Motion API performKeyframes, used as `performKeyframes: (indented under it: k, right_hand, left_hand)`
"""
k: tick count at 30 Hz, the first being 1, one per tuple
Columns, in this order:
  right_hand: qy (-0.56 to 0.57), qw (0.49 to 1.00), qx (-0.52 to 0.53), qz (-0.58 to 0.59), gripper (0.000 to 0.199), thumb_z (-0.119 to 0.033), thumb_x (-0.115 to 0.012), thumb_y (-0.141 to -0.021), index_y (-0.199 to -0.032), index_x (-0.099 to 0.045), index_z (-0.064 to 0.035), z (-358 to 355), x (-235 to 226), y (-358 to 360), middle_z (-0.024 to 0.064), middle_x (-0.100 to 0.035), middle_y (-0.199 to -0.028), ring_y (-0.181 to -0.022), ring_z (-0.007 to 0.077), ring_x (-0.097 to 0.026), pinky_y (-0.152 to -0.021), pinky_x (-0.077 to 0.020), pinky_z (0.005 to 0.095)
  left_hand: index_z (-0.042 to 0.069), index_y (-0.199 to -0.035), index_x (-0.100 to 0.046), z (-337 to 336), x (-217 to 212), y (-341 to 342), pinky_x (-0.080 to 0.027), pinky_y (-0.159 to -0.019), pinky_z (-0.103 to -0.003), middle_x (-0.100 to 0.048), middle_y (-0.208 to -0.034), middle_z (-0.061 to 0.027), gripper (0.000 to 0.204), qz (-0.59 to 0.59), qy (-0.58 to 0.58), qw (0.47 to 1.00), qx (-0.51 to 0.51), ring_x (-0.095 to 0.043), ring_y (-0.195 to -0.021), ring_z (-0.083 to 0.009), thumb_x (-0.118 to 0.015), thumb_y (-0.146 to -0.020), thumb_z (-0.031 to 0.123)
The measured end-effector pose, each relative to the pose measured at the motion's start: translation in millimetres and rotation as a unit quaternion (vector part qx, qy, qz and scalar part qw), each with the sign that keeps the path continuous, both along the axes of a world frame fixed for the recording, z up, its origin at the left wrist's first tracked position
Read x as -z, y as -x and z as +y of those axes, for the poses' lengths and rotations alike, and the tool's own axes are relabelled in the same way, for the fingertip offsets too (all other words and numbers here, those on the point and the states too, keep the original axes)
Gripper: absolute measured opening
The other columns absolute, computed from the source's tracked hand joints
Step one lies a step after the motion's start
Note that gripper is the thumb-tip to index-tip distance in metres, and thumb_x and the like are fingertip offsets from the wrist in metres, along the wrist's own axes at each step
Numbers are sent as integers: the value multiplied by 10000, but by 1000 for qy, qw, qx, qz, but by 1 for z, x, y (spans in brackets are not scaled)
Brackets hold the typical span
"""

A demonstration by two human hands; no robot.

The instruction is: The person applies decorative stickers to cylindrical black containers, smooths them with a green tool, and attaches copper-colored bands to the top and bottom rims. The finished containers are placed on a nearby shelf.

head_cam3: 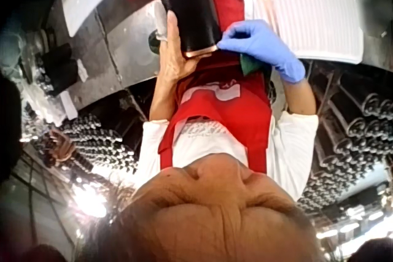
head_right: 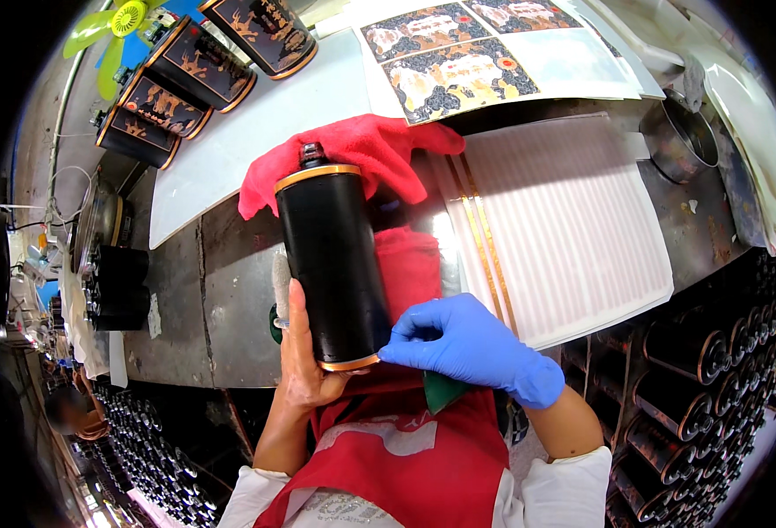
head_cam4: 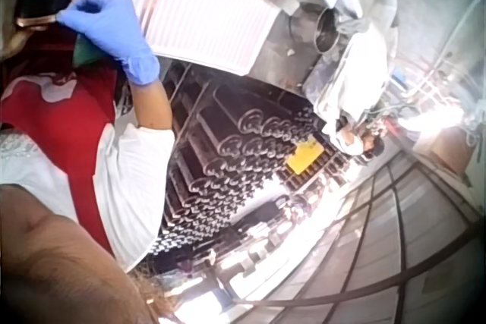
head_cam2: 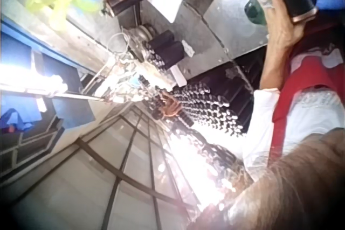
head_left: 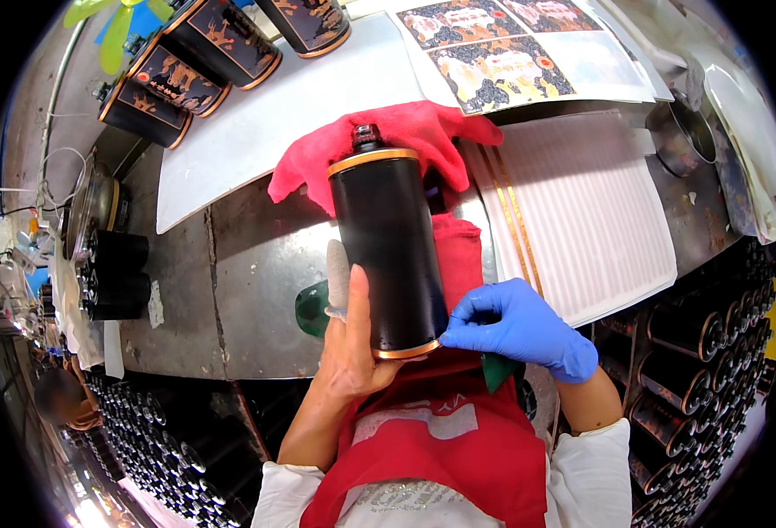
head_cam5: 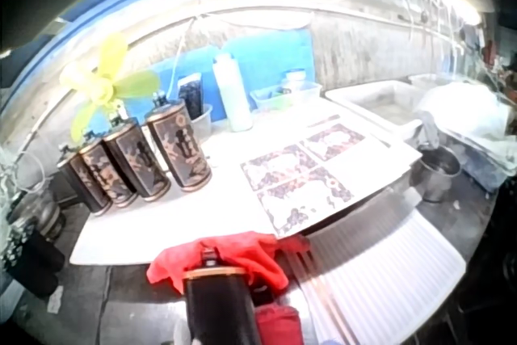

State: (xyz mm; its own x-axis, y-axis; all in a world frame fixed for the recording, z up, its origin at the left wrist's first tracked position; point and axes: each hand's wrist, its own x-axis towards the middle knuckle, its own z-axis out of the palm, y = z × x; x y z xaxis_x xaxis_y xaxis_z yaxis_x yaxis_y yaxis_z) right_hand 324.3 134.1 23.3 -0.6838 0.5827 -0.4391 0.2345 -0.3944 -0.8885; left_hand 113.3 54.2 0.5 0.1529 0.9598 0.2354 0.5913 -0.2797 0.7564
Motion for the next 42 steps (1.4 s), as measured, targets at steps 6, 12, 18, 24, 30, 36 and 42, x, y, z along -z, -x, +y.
performKeyframes:
  k: [6,12,18,24,30,36,42]
  right_hand:
    - [-37,999,22,-15,181,-164,-695,-769,-795,-651,10,-8,-16,5,27,-591,-657,-595,56,-502,-559,-427,218]
    - [-18,1000,11,-4,165,-142,-694,-768,-793,-647,14,-10,-27,-3,12,-594,-665,-611,51,-504,-570,-424,210]
    - [11,999,31,-11,158,-135,-691,-778,-799,-653,17,-4,-20,-4,11,-604,-694,-636,49,-517,-583,-431,207]
    - [3,1000,25,-7,176,-150,-691,-781,-801,-651,20,-3,-10,-3,11,-603,-697,-652,49,-518,-601,-437,208]
    - [14,999,30,-4,184,-158,-697,-779,-802,-650,18,-3,-4,-4,5,-597,-697,-655,45,-511,-604,-436,209]
    - [23,998,60,4,160,-145,-692,-787,-802,-649,8,-4,3,-6,-4,-590,-700,-657,47,-507,-609,-436,206]
    - [23,996,87,18,159,-151,-682,-805,-823,-647,3,-6,4,-6,-10,-591,-720,-670,46,-507,-621,-436,205]
  left_hand:
    - [-69,-1403,5,1,-6,4,-365,-967,-377,-456,-1258,-255,1097,-2,-13,1000,11,-512,-1125,-349,-766,-637,86]
    - [-67,-1405,-61,5,-27,-8,-336,-991,-375,-371,-1329,-257,1191,14,-10,1000,-20,-422,-1212,-343,-855,-565,219]
    - [-33,-1415,-129,10,-25,-10,-331,-992,-370,-361,-1338,-247,1195,29,-5,1000,-10,-404,-1217,-337,-883,-514,188]
    - [-24,-1416,-114,7,-22,-10,-323,-988,-406,-352,-1340,-260,1201,42,12,999,-29,-391,-1215,-385,-874,-531,259]
    - [-41,-1409,-37,2,-7,-3,-285,-1009,-445,-298,-1375,-278,1227,-5,33,999,-6,-346,-1243,-446,-845,-571,349]
    - [-41,-1403,80,-3,12,12,-239,-1055,-383,-191,-1446,-234,1238,-142,79,987,12,-283,-1320,-322,-777,-646,433]
    - [19,-1419,103,3,-13,-11,-223,-1069,-407,-103,-1474,-183,953,-502,115,857,12,-218,-1341,-303,-621,-821,182]
